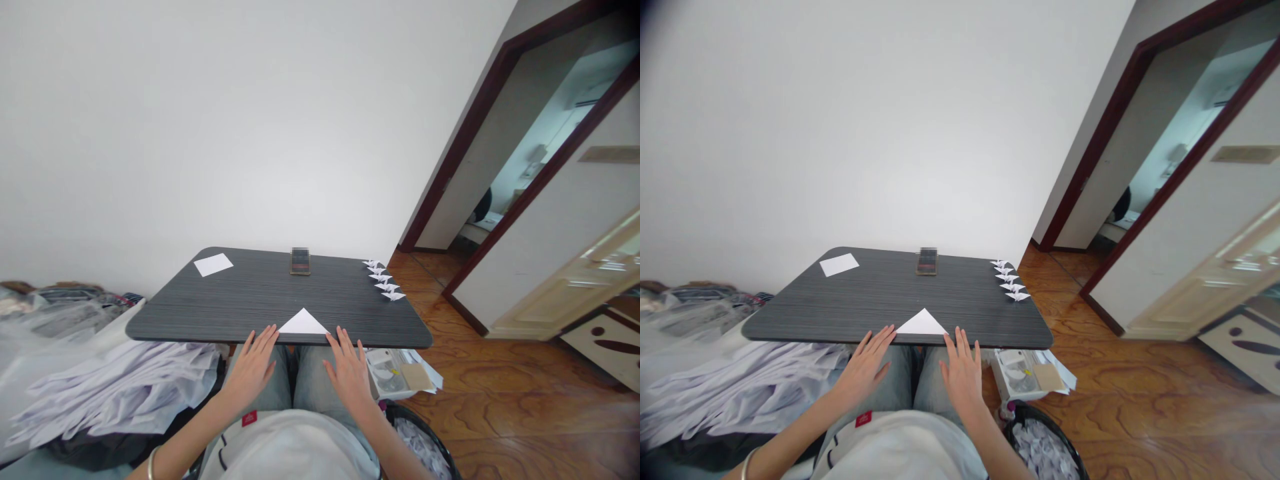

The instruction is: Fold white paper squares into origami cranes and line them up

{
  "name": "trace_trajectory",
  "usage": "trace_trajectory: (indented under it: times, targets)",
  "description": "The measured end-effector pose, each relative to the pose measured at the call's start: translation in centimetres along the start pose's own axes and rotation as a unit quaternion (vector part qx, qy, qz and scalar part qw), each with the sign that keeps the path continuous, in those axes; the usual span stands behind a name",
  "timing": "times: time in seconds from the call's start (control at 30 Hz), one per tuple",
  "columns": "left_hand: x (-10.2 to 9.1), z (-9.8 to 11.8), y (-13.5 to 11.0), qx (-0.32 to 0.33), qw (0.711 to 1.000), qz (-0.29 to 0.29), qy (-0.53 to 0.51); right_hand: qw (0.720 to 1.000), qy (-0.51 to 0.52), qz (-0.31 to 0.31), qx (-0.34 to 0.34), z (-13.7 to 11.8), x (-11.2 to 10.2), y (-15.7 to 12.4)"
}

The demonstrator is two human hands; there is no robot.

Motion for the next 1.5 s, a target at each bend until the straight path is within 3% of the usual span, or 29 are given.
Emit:
trace_trajectory:
  times: [0.27,0.47,0.57,0.77,0.93,1.1,1.2,1.3,1.5]
  targets:
    - [-0.1,-0.1,0.1,0.007,1.000,-0.016,0.001,1.000,-0.005,0.007,-0.001,0.0,0.3,-0.3]
    - [-1.9,1.6,3.4,0.007,0.997,0.009,-0.077,1.000,-0.011,0.016,0.005,0.0,0.9,-0.5]
    - [-0.8,2.5,5.8,0.033,0.993,-0.003,-0.110,1.000,-0.014,0.018,0.010,-0.1,1.0,-0.5]
    - [2.5,1.6,8.6,0.047,0.989,-0.023,-0.137,1.000,-0.007,0.023,0.012,-0.1,0.7,-0.4]
    - [2.4,1.2,9.1,0.072,0.988,0.006,-0.138,0.999,0.020,0.036,0.011,-0.2,0.4,-0.4]
    - [1.6,-0.2,9.3,0.048,0.988,0.037,-0.139,0.993,0.103,0.057,0.015,0.2,0.1,-0.4]
    - [0.8,-1.3,10.0,0.028,0.989,0.063,-0.133,0.974,0.205,0.088,0.037,1.0,-0.6,1.1]
    - [0.0,-1.4,10.9,0.036,0.988,0.085,-0.124,0.948,0.274,0.157,0.039,1.9,-2.5,4.1]
    - [-0.7,-0.3,11.7,0.083,0.986,0.096,-0.107,0.949,0.211,0.197,-0.125,-1.1,-4.1,9.8]
Point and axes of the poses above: each hand's wrist, its own y-axis towards the middle knuckle, its own x-axis out of the palm, z = x × y, the point moved 10 cm from there along y, towards the middle knuckle, and after that the axes turned 1 degree about z, right-handed, at the moved point
